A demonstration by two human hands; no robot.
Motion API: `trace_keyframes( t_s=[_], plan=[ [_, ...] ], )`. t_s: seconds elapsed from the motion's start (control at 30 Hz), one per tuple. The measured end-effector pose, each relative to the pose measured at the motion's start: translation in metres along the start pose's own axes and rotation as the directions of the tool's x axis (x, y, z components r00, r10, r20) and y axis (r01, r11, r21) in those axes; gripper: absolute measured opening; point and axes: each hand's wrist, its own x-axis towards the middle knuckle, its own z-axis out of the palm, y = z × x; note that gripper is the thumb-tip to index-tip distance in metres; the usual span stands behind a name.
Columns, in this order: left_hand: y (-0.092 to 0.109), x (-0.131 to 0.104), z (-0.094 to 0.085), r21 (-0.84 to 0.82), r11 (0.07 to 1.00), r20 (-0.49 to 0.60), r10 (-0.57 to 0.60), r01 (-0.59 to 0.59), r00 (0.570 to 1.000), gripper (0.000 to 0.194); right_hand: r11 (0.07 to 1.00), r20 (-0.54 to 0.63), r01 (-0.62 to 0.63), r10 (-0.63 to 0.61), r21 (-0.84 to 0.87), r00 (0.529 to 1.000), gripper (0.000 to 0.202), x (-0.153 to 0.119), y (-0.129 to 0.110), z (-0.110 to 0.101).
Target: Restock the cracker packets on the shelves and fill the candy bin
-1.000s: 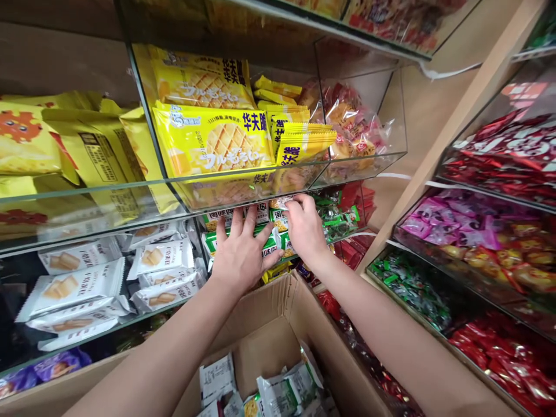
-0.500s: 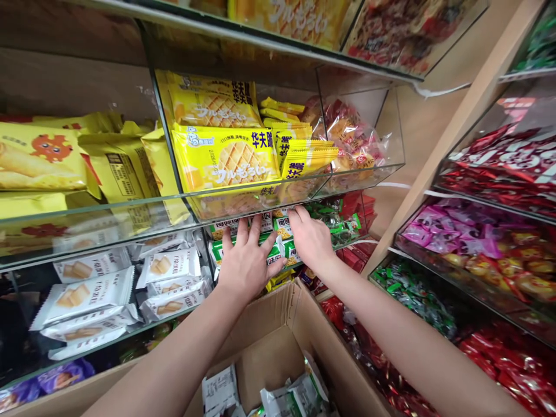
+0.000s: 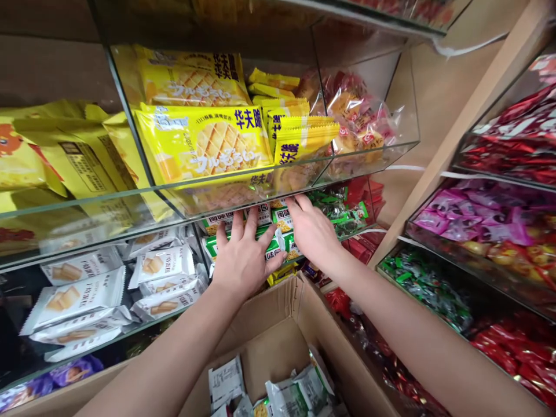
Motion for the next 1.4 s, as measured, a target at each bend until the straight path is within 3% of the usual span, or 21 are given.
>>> trace_keyframes(
  t_s=[0.3,0.5,0.77,0.9,1.03,1.1,1.17,1.2,1.27,1.33,1.4],
  plan=[
    [0.002,0.002,0.0,-0.009,1.0,0.042,-0.011,0.011,0.999,0.057,1.0,-0.025,0.009,-0.009,0.011,1.0,0.045,0.005,-0.001,-0.007],
    [0.003,0.003,-0.002,-0.015,0.999,0.071,-0.027,0.028,0.997,0.057,0.998,0.054,0.024,-0.027,0.055,0.998,0.046,0.014,0.002,-0.007],
    [-0.005,0.002,-0.026,-0.014,0.997,0.113,0.074,-0.073,0.991,0.054,0.99,0.062,0.102,-0.108,0.093,0.992,0.052,-0.006,0.01,-0.011],
    [-0.014,-0.013,-0.037,-0.034,0.992,0.098,0.122,-0.12,0.988,0.043,0.973,0.031,0.179,-0.185,0.143,0.982,0.051,-0.023,0.01,-0.01],
    [-0.023,-0.051,-0.052,-0.15,0.969,0.072,0.209,-0.197,0.975,0.039,0.963,-0.027,0.191,-0.189,0.191,0.982,0.046,-0.028,0.004,-0.01],
    [-0.026,-0.082,-0.059,-0.335,0.895,0.124,0.352,-0.295,0.928,0.041,0.945,-0.075,0.229,-0.218,0.233,0.973,0.039,-0.029,-0.002,-0.014],
    [-0.029,-0.12,-0.059,-0.578,0.763,0.237,0.498,-0.291,0.834,0.039,0.901,-0.152,0.304,-0.269,0.31,0.951,0.031,-0.036,-0.01,-0.018],
    [-0.031,-0.141,-0.056,-0.663,0.719,0.327,0.53,-0.209,0.783,0.038,0.862,-0.182,0.351,-0.304,0.365,0.935,0.028,-0.043,-0.014,-0.019],
    [-0.038,-0.185,-0.044,-0.698,0.713,0.543,0.471,0.062,0.696,0.036,0.754,-0.175,0.435,-0.404,0.493,0.898,0.026,-0.061,-0.025,-0.02],
    [-0.049,-0.229,-0.028,-0.594,0.734,0.741,0.338,0.33,0.581,0.04,0.624,-0.088,0.48,-0.552,0.616,0.829,0.026,-0.082,-0.036,-0.016],
    [-0.059,-0.265,-0.014,-0.452,0.747,0.863,0.228,0.487,0.451,0.052,0.542,0.051,0.467,-0.689,0.699,0.723,0.025,-0.102,-0.047,-0.004]
  ],
)
